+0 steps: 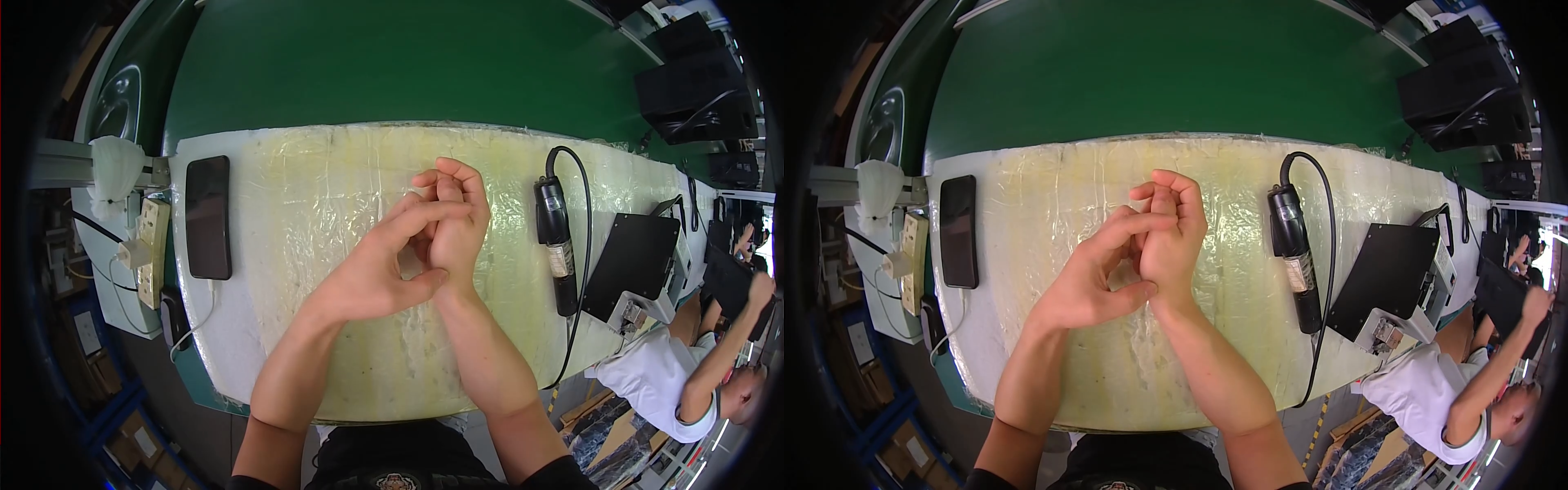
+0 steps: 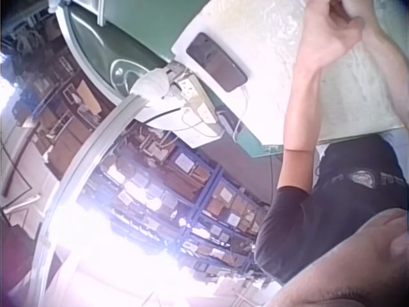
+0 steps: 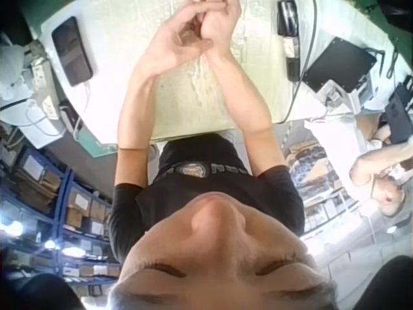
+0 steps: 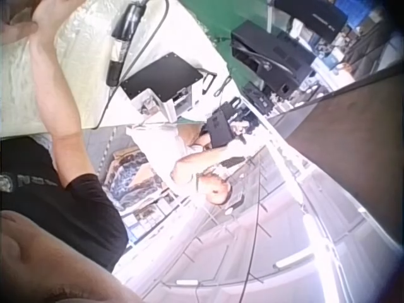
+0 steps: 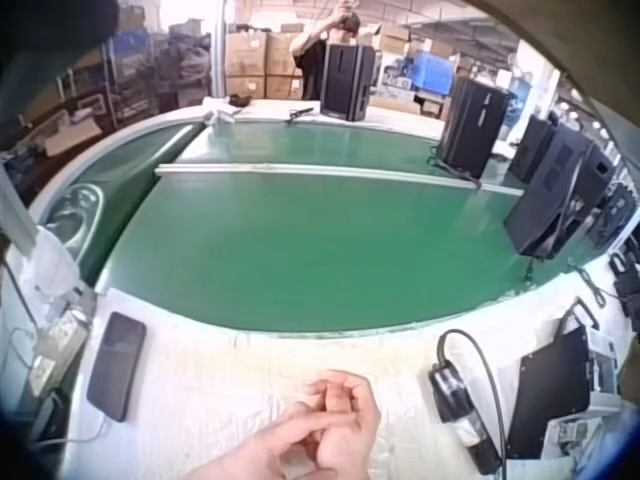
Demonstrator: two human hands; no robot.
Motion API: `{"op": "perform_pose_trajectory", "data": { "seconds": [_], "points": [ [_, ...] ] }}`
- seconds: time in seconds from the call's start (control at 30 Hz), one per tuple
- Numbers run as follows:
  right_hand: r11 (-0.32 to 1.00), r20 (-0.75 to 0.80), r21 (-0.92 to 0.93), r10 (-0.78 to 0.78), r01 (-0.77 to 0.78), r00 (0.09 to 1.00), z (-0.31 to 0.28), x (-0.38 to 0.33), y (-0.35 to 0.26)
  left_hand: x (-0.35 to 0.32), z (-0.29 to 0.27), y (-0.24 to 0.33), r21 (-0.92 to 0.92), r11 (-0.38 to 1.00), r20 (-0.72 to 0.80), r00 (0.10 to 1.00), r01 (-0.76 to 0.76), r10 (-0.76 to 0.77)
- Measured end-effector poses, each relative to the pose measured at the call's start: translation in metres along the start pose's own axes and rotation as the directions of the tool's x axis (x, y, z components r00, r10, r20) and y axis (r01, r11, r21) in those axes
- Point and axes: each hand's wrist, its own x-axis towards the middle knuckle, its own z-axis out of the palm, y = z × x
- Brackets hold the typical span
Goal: Assembling electronic speaker units by fastening back plates with an electric screwdriver on a production line.
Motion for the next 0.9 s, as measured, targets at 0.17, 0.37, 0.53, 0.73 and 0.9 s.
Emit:
{"op": "perform_pose_trajectory", "data": {
  "seconds": [0.17,0.37,0.53,0.73,0.9],
  "points": [
    [1.000,-0.004,0.003,0.000,0.000,1.000,-0.0002,-0.0001,0.0005,-0.0007,0.0002,0.0008,0.007,1.000,-0.004,1.000,0.013,-0.013],
    [1.000,0.005,0.011,-0.018,0.017,1.000,-0.0007,0.0002,0.0020,-0.0011,-0.0005,0.0034,-0.004,0.997,0.013,0.997,0.072,-0.072],
    [0.999,-0.011,0.039,-0.028,0.028,1.000,0.0014,0.0003,0.0031,-0.0010,0.0003,0.0045,0.013,0.998,0.000,0.998,0.063,-0.063],
    [0.999,-0.005,-0.009,-0.034,0.034,0.999,-0.0010,0.0007,0.0033,-0.0003,0.0025,0.0024,-0.036,0.997,-0.036,0.997,0.073,-0.074],
    [0.999,-0.021,-0.007,-0.039,0.039,0.999,-0.0002,0.0013,0.0037,-0.0003,0.0020,0.0031,-0.044,0.996,-0.024,0.997,0.073,-0.074]
  ]
}}
